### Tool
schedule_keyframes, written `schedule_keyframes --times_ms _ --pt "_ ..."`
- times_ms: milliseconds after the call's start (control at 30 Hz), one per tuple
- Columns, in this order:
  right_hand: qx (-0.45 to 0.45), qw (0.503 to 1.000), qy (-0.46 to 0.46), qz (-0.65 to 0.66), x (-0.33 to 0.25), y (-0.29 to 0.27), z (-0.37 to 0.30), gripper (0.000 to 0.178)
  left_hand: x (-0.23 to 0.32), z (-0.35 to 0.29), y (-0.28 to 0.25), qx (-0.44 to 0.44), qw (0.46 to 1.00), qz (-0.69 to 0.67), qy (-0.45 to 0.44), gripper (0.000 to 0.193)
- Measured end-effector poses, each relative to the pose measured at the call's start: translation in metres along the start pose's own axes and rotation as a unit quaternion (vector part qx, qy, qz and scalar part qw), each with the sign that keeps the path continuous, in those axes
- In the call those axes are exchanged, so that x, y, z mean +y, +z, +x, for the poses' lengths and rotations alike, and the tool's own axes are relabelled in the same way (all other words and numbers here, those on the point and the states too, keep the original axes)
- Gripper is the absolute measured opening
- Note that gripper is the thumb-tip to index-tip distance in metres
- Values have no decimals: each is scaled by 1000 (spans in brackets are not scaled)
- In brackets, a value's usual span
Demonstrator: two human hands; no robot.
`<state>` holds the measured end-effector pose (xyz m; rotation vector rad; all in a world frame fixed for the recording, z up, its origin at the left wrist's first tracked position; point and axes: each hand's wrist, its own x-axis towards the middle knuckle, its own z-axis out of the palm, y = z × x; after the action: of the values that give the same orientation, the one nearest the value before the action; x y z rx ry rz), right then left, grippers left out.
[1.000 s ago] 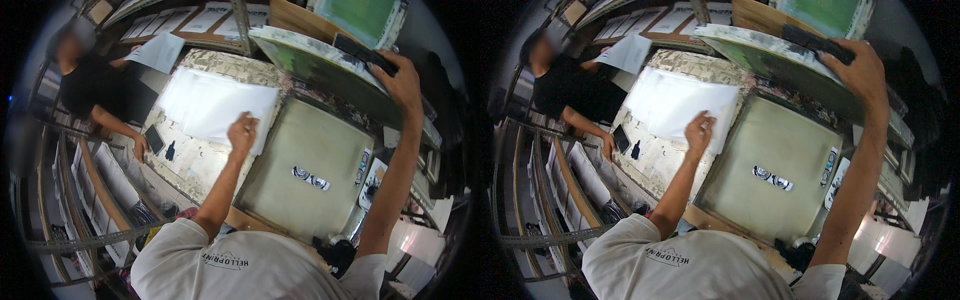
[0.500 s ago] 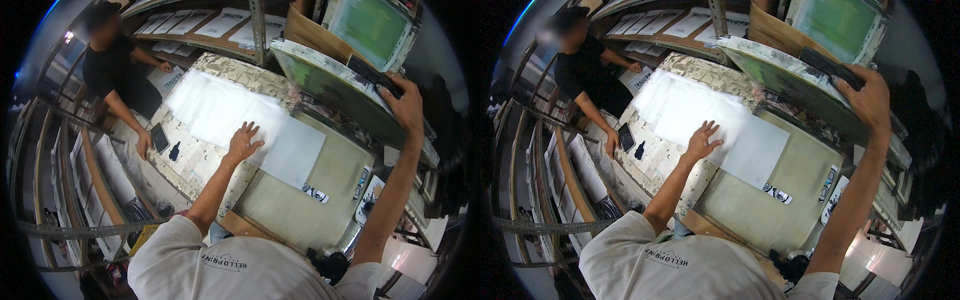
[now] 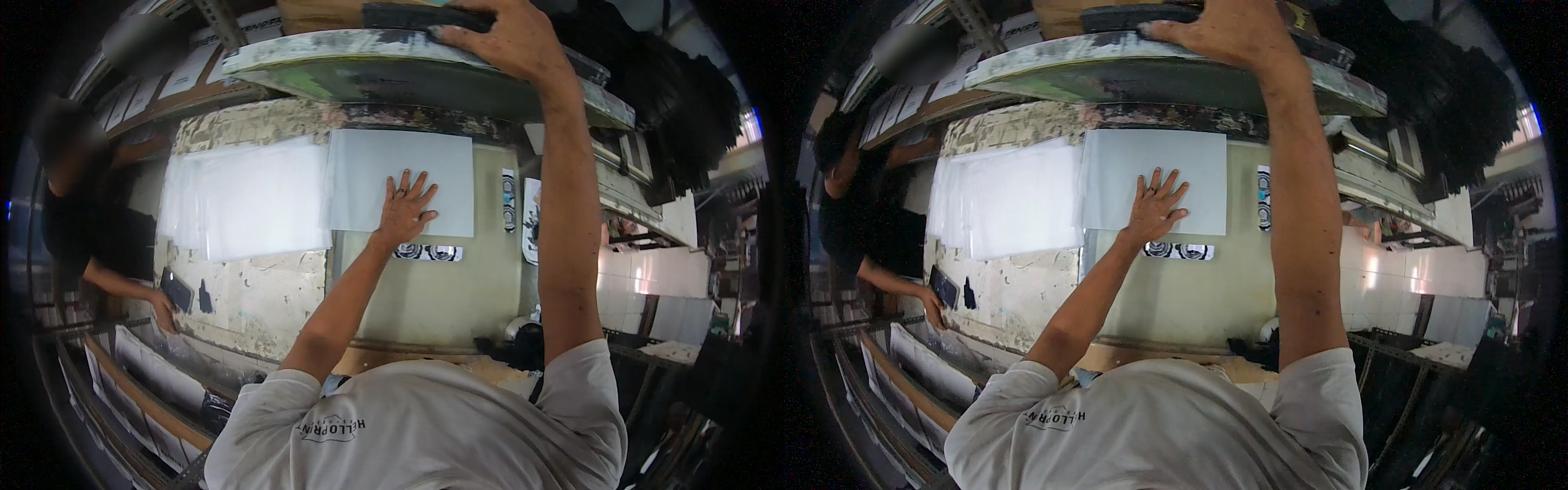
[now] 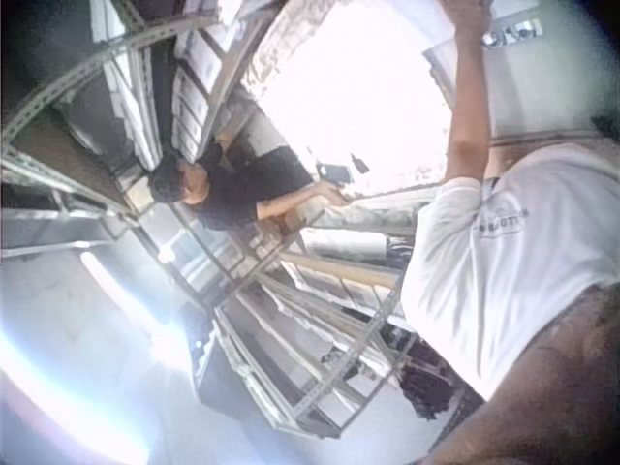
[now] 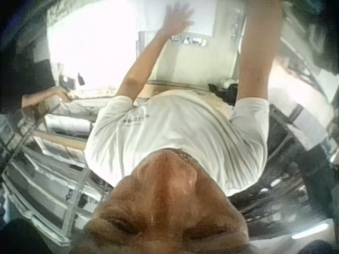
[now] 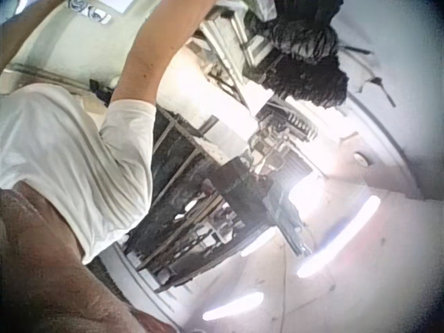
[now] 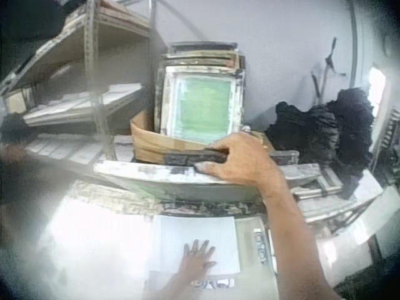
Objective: The person performs screen printing by placing sheets into the machine, applying ink with a squeegee, and lifting the frame to reveal the printed design.
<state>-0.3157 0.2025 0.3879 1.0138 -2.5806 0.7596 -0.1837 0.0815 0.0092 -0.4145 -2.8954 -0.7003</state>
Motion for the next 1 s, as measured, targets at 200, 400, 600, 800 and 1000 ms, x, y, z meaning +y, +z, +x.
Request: schedule_keyframes --times_ms 200,400,600,800,1000 --pt "0 1000 12 -5 -7 -7 -4 47 48 21 28 -10 1000 -18 -6 61" --pt "1 1000 8 -7 1 -3 -1 46 70 10 32 -8 999 -36 -12 60" --pt "-4 1000 5 -11 2 -2 0 47 74 3 35 -2 999 -40 -1 60" --pt "11 999 -9 -40 0 1 -5 47 76 3 32 -13 999 -36 8 61" --pt "57 991 -44 -113 24 22 -34 47 68 -2 -33 139 981 -136 14 68"
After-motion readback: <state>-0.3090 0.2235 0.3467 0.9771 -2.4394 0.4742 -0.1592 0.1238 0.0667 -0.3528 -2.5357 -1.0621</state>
